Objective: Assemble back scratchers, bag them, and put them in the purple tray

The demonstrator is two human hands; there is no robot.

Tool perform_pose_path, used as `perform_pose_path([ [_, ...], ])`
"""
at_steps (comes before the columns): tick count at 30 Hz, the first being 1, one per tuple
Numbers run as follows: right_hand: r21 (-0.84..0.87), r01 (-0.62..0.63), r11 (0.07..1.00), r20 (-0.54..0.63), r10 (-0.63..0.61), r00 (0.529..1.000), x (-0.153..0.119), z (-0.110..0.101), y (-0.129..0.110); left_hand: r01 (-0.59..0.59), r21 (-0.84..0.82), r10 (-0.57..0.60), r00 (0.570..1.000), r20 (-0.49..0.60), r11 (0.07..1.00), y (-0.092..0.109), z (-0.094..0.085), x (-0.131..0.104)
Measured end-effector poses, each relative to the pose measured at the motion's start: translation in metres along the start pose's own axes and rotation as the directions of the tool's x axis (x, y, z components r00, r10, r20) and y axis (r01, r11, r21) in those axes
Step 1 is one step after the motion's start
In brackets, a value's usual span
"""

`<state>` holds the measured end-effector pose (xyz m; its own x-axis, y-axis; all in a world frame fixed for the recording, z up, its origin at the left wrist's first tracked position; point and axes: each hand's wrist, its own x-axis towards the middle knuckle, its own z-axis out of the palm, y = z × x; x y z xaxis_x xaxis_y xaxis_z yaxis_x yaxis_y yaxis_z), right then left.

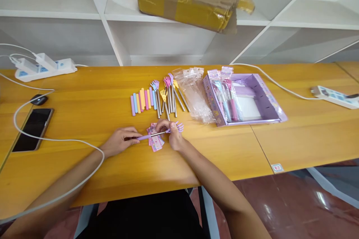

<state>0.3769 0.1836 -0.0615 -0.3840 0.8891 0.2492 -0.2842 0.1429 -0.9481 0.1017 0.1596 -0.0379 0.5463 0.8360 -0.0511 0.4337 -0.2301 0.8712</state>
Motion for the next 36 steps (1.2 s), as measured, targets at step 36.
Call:
perform_pose_path([
  [36,-0.903,0.301,0.307,0.221,-0.268,0.938,-0.048,-0.014,-0.053,0.237,0.367,-0.256,0.967,0.004,0.899,0.064,-0.025,-0.049],
])
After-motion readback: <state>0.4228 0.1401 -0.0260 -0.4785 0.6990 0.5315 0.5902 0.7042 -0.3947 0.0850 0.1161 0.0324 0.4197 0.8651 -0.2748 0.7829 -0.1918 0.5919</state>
